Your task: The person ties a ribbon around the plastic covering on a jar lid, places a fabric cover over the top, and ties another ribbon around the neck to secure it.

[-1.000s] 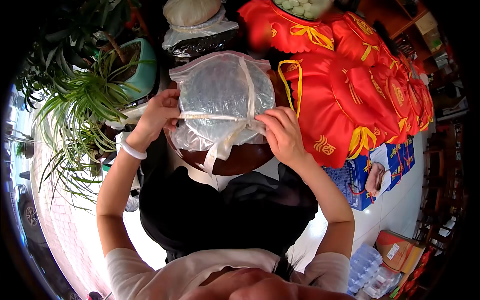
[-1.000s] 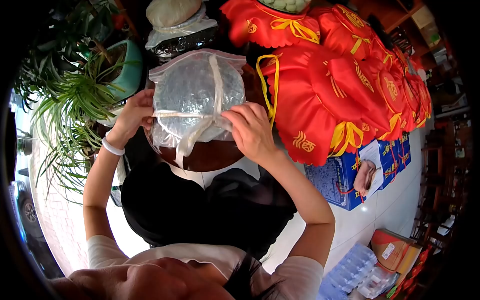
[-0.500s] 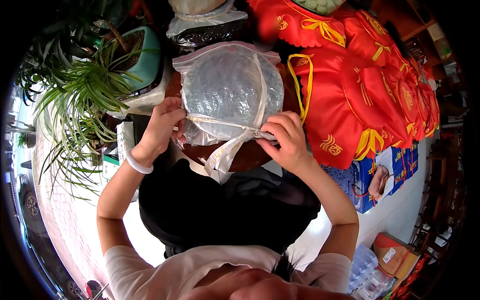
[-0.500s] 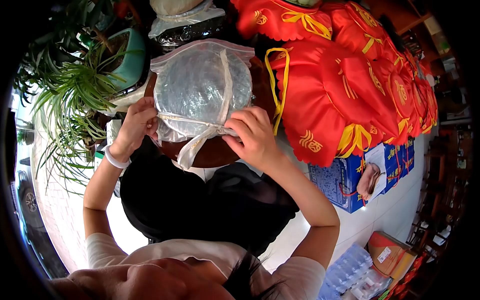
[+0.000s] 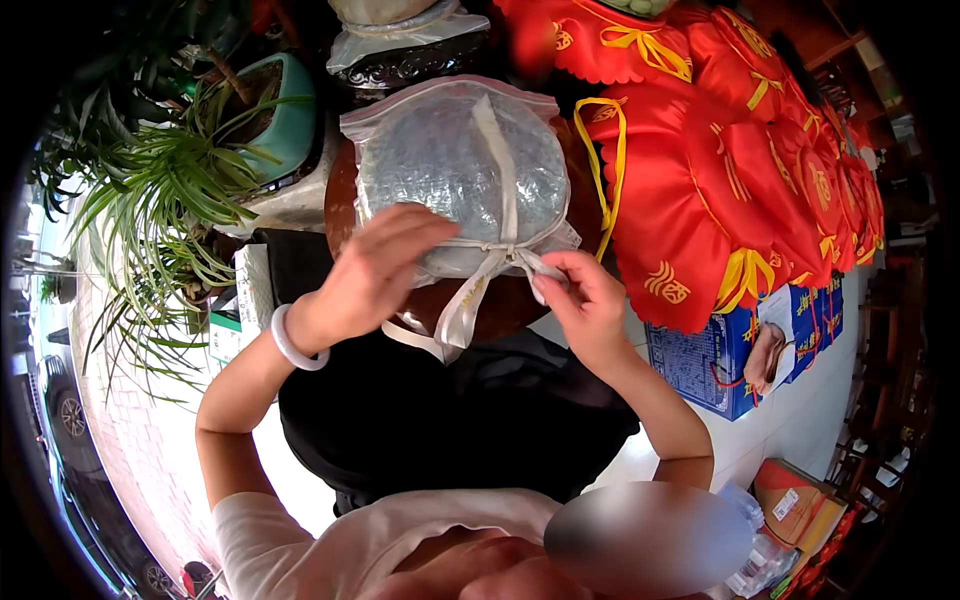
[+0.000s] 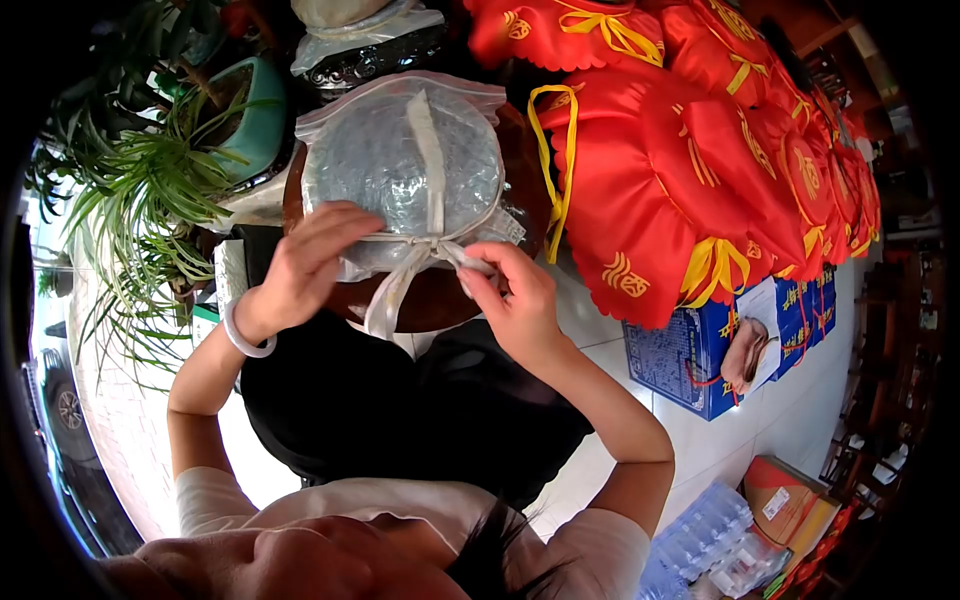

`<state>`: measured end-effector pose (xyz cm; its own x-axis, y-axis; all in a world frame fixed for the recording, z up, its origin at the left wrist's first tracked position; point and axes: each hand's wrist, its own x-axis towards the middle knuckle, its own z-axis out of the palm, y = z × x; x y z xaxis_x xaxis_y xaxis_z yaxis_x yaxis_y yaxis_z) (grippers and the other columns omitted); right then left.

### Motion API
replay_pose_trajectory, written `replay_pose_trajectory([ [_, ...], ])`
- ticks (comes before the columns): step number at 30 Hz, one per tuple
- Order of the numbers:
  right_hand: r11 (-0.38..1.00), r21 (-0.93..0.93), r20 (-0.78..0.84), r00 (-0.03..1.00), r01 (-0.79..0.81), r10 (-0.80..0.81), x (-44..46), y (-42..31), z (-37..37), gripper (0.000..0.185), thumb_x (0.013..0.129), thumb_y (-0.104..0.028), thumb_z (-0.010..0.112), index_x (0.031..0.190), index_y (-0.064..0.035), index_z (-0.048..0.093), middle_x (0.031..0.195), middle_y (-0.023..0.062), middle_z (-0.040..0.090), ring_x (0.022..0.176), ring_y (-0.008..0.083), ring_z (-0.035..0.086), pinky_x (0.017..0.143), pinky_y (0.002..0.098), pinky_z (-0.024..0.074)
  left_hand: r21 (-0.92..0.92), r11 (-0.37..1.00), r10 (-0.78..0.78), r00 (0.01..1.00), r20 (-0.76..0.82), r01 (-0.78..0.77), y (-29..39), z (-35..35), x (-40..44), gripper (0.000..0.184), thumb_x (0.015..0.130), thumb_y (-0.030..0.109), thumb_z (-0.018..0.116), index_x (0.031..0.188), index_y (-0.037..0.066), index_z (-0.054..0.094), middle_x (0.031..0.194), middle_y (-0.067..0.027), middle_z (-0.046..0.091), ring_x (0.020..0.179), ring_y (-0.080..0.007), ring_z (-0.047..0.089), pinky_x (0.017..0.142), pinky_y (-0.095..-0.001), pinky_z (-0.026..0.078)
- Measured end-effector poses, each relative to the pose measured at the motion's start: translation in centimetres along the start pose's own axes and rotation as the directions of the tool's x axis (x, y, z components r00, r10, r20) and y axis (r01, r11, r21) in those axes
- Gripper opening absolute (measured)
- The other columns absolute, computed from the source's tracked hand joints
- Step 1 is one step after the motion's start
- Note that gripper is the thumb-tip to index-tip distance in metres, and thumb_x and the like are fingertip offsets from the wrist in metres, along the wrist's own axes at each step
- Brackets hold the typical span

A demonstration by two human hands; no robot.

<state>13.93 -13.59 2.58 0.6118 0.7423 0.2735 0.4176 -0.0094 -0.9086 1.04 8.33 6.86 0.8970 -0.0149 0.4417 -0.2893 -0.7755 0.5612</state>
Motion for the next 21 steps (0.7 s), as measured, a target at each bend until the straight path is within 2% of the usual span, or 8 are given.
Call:
replay_pose_trajectory([
  [2, 0.911, 0.350, 0.148, 0.973, -0.218, 0.176, -0.6, -1.2, -0.4, 0.024, 0.082, 0.003, 0.059, 0.104, 0.0030, 0.051, 0.101, 0.0128, 0.057, 0.080, 0.0111, 0.059, 0.057, 0.0232, 0.0499, -0.160, 0.987, -0.006, 0.999, 0.053, 0.015, 1.3, 0.9, 1.2, 0.031, 0.071, -0.004, 0.053, 0.101, -0.007, 0.058, 0.098, -0.0184, 0.057, 0.090, -0.0329, 0.055, 0.079, -0.0372, 0.045],
  [5, 0.728, 0.671, 0.161, 0.986, -0.140, 0.042, 0.0, -2.9, -0.3, 0.030, 0.083, 0.004, 0.056, 0.111, 0.0026, 0.046, 0.105, 0.0147, 0.056, 0.089, 0.0165, 0.059, 0.066, 0.0259, 0.0516, -0.295, 0.955, -0.014, 0.999, 0.043, 0.026, 2.1, 2.2, 2.0, 0.024, 0.081, 0.006, 0.057, 0.101, -0.009, 0.057, 0.094, -0.0174, 0.059, 0.084, -0.0268, 0.058, 0.073, -0.0323, 0.046],
  [7, 0.682, 0.714, 0.156, 0.986, -0.157, 0.065, 0.5, -2.9, -0.4, 0.039, 0.082, 0.006, 0.055, 0.118, 0.0022, 0.040, 0.106, 0.0152, 0.055, 0.097, 0.0214, 0.057, 0.075, 0.0295, 0.0514, -0.443, 0.693, -0.468, 0.822, 0.323, 0.569, 2.5, 1.8, 2.5, 0.025, 0.088, 0.010, 0.053, 0.103, -0.010, 0.057, 0.088, -0.0080, 0.061, 0.077, -0.0130, 0.056, 0.070, -0.0244, 0.045],
  [11, 0.774, 0.599, 0.080, 0.977, -0.205, 0.197, 0.9, -1.2, 0.4, 0.045, 0.080, 0.005, 0.059, 0.121, 0.0007, 0.041, 0.105, 0.0124, 0.055, 0.094, 0.0173, 0.058, 0.071, 0.0272, 0.0506, -0.724, 0.142, -0.623, 0.630, 0.464, 0.675, 1.5, 1.0, 3.4, 0.025, 0.084, 0.011, 0.058, 0.101, -0.007, 0.060, 0.082, -0.0051, 0.062, 0.068, -0.0074, 0.054, 0.062, -0.0197, 0.043],
  [12, 0.861, 0.468, 0.092, 0.980, -0.198, 0.176, 1.0, -1.1, 0.9, 0.041, 0.081, 0.003, 0.059, 0.118, 0.0020, 0.044, 0.105, 0.0119, 0.055, 0.091, 0.0145, 0.057, 0.069, 0.0258, 0.0505, -0.753, 0.140, -0.497, 0.704, 0.508, 0.643, -0.2, 0.8, 2.8, 0.024, 0.084, 0.011, 0.059, 0.099, -0.007, 0.060, 0.081, -0.0043, 0.061, 0.068, -0.0075, 0.055, 0.060, -0.0191, 0.043],
  [14, 0.953, 0.243, 0.055, 0.984, -0.178, 0.170, 1.2, -0.1, 1.9, 0.025, 0.083, -0.002, 0.060, 0.106, 0.0044, 0.054, 0.094, 0.0074, 0.058, 0.080, 0.0069, 0.055, 0.060, 0.0207, 0.0480, -0.751, 0.100, -0.541, 0.669, 0.509, 0.653, 0.6, 0.7, 3.4, 0.022, 0.084, 0.011, 0.059, 0.097, -0.007, 0.061, 0.080, -0.0063, 0.062, 0.068, -0.0084, 0.056, 0.061, -0.0195, 0.044],
  [19, 0.977, 0.177, -0.034, 0.992, -0.116, 0.124, 3.2, -1.2, 3.3, 0.009, 0.076, -0.005, 0.066, 0.083, 0.0001, 0.064, 0.072, 0.0088, 0.061, 0.057, 0.0126, 0.057, 0.053, 0.0257, 0.0436, -0.740, 0.149, -0.549, 0.678, 0.489, 0.655, 0.7, 0.8, 3.3, 0.016, 0.085, 0.009, 0.058, 0.092, -0.005, 0.062, 0.071, -0.0033, 0.057, 0.058, -0.0049, 0.045, 0.051, -0.0171, 0.033],
  [21, 0.938, -0.146, -0.164, 0.928, 0.313, -0.335, 3.5, -1.2, 3.0, 0.011, 0.074, -0.003, 0.065, 0.085, 0.0001, 0.064, 0.068, 0.0092, 0.060, 0.057, 0.0171, 0.058, 0.052, 0.0267, 0.0437, -0.751, 0.149, -0.523, 0.695, 0.493, 0.644, 0.4, 1.0, 2.9, 0.015, 0.084, 0.009, 0.060, 0.091, -0.005, 0.062, 0.070, -0.0024, 0.056, 0.058, -0.0041, 0.043, 0.050, -0.0167, 0.031],
])
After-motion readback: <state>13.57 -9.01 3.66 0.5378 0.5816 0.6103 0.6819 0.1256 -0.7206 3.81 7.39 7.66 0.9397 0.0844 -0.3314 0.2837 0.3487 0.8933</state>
